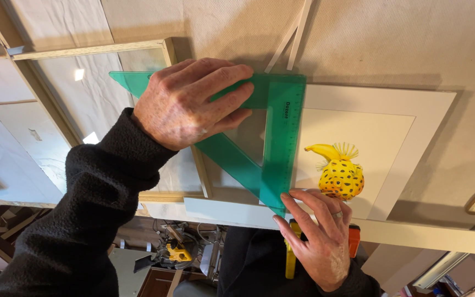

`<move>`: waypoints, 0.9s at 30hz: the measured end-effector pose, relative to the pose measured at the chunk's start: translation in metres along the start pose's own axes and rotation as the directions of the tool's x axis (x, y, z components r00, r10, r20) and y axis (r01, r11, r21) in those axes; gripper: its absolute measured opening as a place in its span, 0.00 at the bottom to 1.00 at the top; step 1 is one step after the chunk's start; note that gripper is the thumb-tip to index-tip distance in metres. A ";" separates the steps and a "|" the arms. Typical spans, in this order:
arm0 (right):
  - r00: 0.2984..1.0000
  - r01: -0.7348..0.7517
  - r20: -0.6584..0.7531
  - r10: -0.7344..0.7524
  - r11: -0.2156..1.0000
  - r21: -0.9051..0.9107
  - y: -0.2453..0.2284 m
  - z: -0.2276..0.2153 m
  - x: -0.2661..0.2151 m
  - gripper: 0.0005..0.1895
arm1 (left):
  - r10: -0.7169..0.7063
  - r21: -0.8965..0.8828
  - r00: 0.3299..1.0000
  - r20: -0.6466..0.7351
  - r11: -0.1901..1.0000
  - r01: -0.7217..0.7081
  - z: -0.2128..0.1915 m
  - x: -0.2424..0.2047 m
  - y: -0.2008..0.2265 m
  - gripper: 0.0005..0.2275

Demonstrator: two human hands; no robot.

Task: Using a utility knife and triangle ruler to measure and cut a mat for mounting artwork.

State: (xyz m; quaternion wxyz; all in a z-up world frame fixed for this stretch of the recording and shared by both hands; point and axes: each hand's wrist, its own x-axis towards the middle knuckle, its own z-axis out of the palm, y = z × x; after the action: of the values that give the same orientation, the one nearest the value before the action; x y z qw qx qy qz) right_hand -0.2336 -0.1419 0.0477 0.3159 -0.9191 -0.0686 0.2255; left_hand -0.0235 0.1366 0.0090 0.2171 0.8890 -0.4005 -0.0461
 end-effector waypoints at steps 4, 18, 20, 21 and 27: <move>1.000 -0.009 -0.001 0.009 1.000 0.002 -0.002 -0.001 0.002 0.32 | 0.006 -0.008 1.000 0.011 1.000 -0.006 0.000 0.000 -0.003 0.12; 1.000 0.004 -0.002 -0.004 1.000 -0.003 -0.005 -0.002 0.006 0.32 | 0.023 -0.052 0.999 0.022 0.998 -0.022 -0.002 0.002 -0.008 0.12; 1.000 -0.008 0.007 0.008 1.000 -0.016 -0.004 0.000 0.005 0.32 | 0.022 -0.059 1.000 0.017 0.998 -0.021 -0.002 0.002 -0.008 0.12; 1.000 -0.007 0.006 0.007 1.000 -0.016 -0.004 0.001 0.004 0.32 | 0.022 -0.059 1.000 0.017 0.998 -0.021 -0.002 0.002 -0.008 0.12; 1.000 -0.001 0.006 0.001 0.999 -0.032 -0.005 0.001 0.005 0.32 | 0.031 -0.073 0.999 0.019 0.997 -0.029 -0.002 0.002 -0.009 0.12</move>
State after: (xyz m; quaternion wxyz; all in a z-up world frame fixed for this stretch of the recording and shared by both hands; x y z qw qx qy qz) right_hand -0.2296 -0.1365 0.0483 0.3009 -0.9234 -0.0727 0.2270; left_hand -0.0155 0.1415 0.0074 0.2458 0.8739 -0.4140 -0.0664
